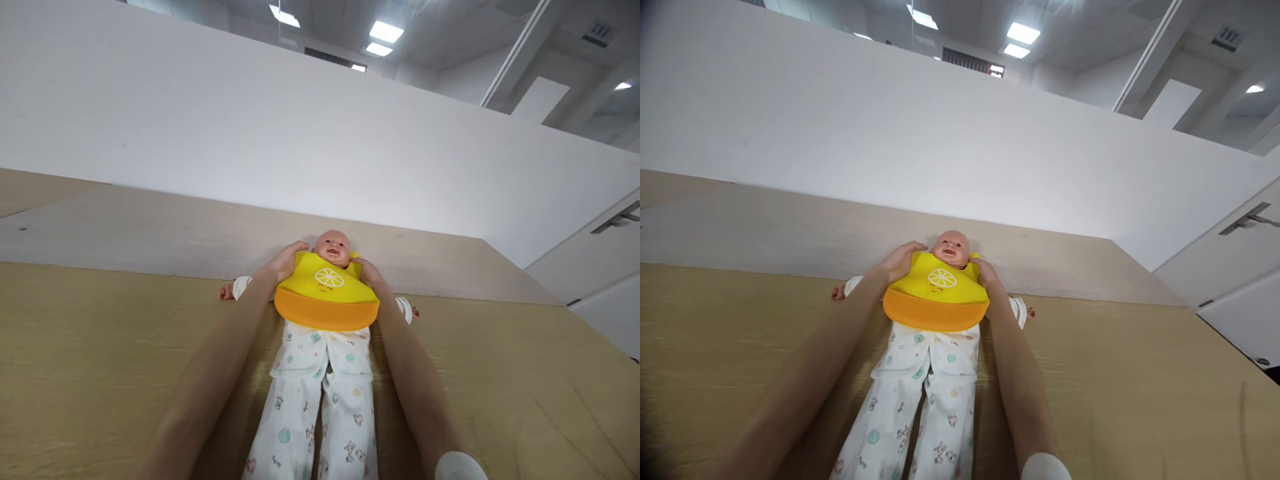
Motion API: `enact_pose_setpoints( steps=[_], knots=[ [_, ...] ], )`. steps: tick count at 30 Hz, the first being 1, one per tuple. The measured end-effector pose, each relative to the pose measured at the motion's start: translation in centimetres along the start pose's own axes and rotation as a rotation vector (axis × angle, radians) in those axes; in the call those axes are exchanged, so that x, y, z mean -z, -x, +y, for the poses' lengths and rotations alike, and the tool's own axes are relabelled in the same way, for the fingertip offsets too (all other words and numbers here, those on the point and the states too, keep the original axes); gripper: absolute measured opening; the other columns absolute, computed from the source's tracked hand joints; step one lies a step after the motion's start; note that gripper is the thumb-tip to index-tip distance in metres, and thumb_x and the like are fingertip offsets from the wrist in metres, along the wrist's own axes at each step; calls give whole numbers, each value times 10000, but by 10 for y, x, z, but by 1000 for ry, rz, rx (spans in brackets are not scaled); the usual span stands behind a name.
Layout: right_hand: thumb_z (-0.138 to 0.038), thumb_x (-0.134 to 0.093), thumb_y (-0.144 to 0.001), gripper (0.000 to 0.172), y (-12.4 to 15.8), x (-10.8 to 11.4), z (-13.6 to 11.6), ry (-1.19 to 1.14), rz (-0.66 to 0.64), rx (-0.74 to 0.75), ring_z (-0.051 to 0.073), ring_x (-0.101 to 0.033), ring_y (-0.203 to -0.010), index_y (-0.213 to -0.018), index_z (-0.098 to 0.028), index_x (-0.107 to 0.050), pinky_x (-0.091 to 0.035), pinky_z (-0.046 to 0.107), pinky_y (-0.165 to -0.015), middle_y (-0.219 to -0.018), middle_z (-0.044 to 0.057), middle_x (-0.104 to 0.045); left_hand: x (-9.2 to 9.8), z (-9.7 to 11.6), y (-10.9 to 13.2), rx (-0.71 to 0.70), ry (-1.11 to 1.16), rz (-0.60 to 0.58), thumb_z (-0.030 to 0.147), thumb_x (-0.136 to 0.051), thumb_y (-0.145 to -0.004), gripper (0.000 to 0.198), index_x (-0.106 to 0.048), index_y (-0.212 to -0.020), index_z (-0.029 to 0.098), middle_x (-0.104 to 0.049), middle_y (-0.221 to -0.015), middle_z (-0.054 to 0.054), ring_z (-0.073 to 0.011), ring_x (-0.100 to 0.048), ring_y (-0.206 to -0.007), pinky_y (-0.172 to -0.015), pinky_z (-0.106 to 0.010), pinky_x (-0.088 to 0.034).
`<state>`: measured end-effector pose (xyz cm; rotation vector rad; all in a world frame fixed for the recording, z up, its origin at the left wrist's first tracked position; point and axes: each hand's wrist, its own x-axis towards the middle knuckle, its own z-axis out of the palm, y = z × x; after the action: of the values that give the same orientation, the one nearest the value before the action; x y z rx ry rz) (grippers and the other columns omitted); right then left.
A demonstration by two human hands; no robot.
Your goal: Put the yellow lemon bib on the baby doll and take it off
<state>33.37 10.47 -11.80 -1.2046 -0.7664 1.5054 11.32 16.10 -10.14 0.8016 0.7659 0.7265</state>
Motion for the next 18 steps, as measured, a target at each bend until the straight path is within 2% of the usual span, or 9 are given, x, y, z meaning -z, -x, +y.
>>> enact_pose_setpoints(
  steps=[3, 10, 13, 15, 18],
  knots=[
    [-279, -409, -895, 338, -2, 2, 1, -148, -72, -116, 208, -699, -946, -1081, -128, -649, -567, 345, -880, -1077, 104, -710, -3, 0, -1, -72, 51, 18, 302, -688, -637, 194, -615, -761, 172, -666, -670, -21, -190, -638, -591, -613, -292, -506],
    [-358, -373, -937, 453, -3, 4, 1, -374, -144, -6, 218, -670, -1087, -1256, -108, -575, -535, 374, -998, -1217, 104, -668, -8, 9, 11, -146, 203, -116, 297, -684, -682, 185, -561, -735, 170, -617, -668, -6, -158, -626, -617, -641, -269, -491],
    [-407, -386, -938, 515, -6, 5, -1, -378, -153, -12, 224, -654, -1126, -1327, -107, -538, -500, 392, -1053, -1250, 104, -652, -7, 7, 9, -148, 196, -73, 283, -674, -693, 157, -566, -733, 175, -616, -638, 0, -158, -617, -586, -611, -269, -483],
    [-462, -385, -940, 545, -9, 4, -3, -361, -126, -16, 230, -663, -1101, -1319, -108, -551, -492, 409, -1062, -1212, 109, -669, -7, 5, 7, -140, 186, -32, 277, -667, -695, 139, -584, -744, 177, -634, -636, -5, -167, -622, -579, -601, -275, -485],
    [-543, -367, -941, 590, -20, 1, -8, -305, -161, -34, 245, -674, -1062, -1292, -119, -577, -479, 451, -1070, -1167, 115, -684, -10, 4, 6, -137, 187, -16, 249, -677, -686, 124, -624, -765, 170, -668, -654, -10, -174, -640, -594, -613, -276, -497]
  ],
)
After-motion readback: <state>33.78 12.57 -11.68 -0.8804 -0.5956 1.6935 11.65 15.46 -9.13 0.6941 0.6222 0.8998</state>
